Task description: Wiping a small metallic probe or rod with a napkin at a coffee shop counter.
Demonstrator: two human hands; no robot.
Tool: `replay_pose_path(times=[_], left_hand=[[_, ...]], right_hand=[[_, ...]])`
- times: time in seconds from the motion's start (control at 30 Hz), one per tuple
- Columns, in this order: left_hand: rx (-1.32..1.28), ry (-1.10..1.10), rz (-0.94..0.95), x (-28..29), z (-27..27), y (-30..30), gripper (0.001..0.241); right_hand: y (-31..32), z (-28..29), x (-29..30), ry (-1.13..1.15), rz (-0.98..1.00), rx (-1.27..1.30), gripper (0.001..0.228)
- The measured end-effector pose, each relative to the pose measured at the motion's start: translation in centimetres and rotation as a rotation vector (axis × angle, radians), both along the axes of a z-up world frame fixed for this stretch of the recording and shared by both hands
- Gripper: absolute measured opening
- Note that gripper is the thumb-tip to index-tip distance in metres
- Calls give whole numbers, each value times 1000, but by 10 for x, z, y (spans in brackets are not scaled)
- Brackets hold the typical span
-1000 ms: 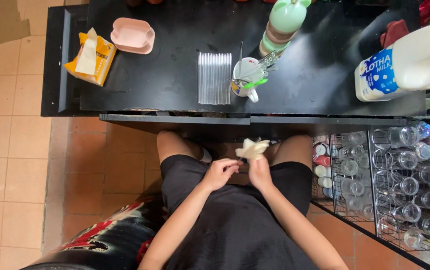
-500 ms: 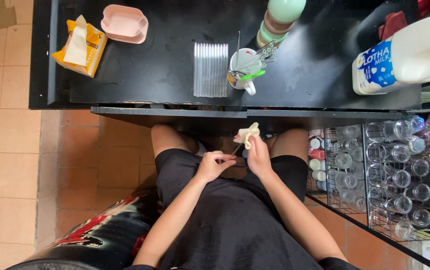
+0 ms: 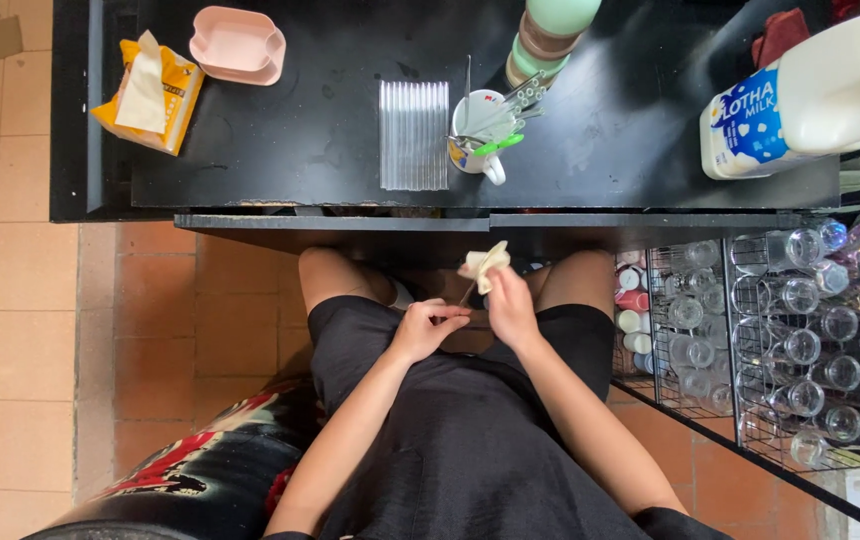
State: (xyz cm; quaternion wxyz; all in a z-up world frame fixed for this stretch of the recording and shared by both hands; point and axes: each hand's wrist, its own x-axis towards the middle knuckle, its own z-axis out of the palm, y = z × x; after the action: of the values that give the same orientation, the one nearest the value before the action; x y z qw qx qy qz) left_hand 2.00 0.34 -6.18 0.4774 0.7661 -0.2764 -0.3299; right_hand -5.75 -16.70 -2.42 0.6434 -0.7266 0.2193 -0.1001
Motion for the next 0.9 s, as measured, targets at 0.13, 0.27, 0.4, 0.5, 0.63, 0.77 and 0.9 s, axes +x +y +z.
replay_pose_path(times=[0.13, 0.27, 0.4, 0.5, 0.63, 0.77, 0.9], left_hand=[[-8, 36, -8, -1, 11, 0, 23], [-5, 32, 3, 0, -15, 7, 21], [-111, 8, 25, -3, -39, 13, 18], [-65, 41, 29, 2, 4, 10, 19], [-181, 103, 77, 26, 41, 11, 16], [-243, 89, 227, 75, 70, 20, 15], [-263, -273, 397, 124, 112, 17, 12]], right_hand=[[-5, 5, 4, -25, -30, -45, 33], [13, -8, -6, -18, 68, -399, 26], [21, 8, -16, -124, 248, -641, 17], [11, -8, -24, -180, 210, -589, 17], [-6, -60, -47, 95, -119, -171, 26], [-18, -85, -55, 232, -72, -41, 34], [-22, -100, -48, 121, 11, 138, 35]])
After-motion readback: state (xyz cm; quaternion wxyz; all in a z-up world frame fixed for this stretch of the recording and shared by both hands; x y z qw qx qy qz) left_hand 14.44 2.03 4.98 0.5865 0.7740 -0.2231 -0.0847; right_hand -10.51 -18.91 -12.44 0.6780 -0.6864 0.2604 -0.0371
